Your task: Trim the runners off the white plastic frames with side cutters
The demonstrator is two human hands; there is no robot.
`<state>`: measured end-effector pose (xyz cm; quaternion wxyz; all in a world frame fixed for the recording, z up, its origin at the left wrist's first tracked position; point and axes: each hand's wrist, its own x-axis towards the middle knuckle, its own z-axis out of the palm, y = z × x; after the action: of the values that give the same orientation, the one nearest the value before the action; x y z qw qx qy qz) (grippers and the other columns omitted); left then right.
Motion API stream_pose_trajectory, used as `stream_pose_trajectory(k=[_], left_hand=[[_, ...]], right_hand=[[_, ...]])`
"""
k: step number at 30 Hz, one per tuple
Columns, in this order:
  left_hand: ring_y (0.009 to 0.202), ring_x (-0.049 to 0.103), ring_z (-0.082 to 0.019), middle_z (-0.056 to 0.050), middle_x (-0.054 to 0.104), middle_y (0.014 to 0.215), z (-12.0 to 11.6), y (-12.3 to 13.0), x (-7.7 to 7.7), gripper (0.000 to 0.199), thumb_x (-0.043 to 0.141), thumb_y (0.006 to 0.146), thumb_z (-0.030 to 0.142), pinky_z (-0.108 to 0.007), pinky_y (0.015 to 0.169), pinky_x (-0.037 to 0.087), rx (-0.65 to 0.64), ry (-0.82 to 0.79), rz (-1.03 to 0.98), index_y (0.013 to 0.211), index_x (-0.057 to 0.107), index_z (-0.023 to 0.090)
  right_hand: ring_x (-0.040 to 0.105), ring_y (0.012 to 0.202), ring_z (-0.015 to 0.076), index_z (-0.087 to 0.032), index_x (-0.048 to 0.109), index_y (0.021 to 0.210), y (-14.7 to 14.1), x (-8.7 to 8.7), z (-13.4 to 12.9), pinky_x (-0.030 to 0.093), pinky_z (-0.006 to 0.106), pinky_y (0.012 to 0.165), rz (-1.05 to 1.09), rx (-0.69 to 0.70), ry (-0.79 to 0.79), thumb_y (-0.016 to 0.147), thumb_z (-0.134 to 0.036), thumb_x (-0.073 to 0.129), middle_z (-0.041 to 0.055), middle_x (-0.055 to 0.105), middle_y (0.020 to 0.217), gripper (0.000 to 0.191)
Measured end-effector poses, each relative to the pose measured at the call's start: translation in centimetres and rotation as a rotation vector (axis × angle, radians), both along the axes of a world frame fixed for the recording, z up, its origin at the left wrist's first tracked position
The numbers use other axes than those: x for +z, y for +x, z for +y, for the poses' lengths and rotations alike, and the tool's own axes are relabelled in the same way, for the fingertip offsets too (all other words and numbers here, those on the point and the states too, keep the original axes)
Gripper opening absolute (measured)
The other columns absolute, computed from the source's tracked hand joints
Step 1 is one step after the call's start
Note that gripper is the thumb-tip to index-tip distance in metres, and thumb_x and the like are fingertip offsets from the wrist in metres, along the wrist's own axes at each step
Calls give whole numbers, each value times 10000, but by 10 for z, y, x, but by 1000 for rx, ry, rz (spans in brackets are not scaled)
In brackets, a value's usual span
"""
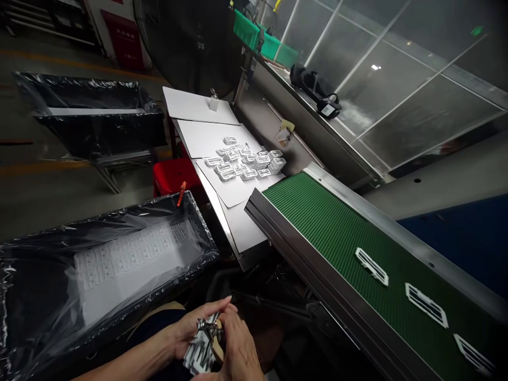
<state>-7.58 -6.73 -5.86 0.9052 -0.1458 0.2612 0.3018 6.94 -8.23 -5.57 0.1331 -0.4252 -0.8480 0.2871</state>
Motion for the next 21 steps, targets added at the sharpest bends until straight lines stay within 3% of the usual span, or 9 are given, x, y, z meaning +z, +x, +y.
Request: stream_pose_trajectory(k=[3,5,7,9,11,13,15,17,21], left_hand=[[605,625,-173,-65,653,692,1,0,-3,265,667,780,379,-266,592,514,22,21,72,845,623,126],[555,607,-155,-48,634,666,-1,-1,-8,234,689,762,347,-249,535,505,19,51,127,819,608,134],[550,597,-145,-43,622,678,-4,-2,-11,201,709,740,291,-240,509,502,15,109,181,749,575,141],[594,609,-162,-57,620,699,-6,-2,-11,213,717,716,238,-260,530,515,5,176,186,680,530,141],[605,609,-175,-65,617,707,-6,-1,-10,228,717,703,232,-295,553,525,-8,236,151,665,511,143],[577,589,-162,-52,599,701,-6,-2,-6,231,720,696,246,-290,535,511,-33,288,118,676,513,146],[591,571,-144,-47,591,733,-5,-4,-1,218,736,674,236,-257,535,485,-65,350,106,731,546,147],[655,573,-142,-61,604,788,-4,-8,6,258,761,634,206,-241,588,467,-106,420,125,805,578,144],[647,553,-151,-22,569,703,-3,-17,15,269,769,636,303,-269,640,433,-158,589,258,758,569,172]], right_hand=[[558,1100,362,-158,430,1249,4,18,12,493,428,895,92,61,0,390,-678,762,182,577,1180,1058],[607,1040,295,-179,458,1236,13,50,25,510,355,871,114,8,-77,582,-608,716,134,619,1113,823],[665,846,194,-208,504,1180,32,96,42,532,257,764,86,-168,-154,772,-461,607,61,664,934,491],[651,713,166,-239,567,1013,61,147,66,518,236,630,4,-398,-62,823,-431,544,41,664,858,271],[627,684,197,-256,577,924,99,190,100,484,286,577,-135,-696,179,777,-507,569,60,658,845,291],[590,628,213,-273,566,931,139,217,141,423,325,538,-374,-891,304,763,-567,541,92,639,819,340],[537,567,205,-258,539,957,173,225,179,374,352,530,-611,-916,218,776,-554,515,129,616,782,348],[521,555,192,-189,538,897,199,221,204,352,341,531,-649,-846,71,755,-470,573,140,603,766,316],[527,649,166,-179,551,835,226,202,216,341,272,572,-597,-830,2,670,-350,669,61,608,784,266]])
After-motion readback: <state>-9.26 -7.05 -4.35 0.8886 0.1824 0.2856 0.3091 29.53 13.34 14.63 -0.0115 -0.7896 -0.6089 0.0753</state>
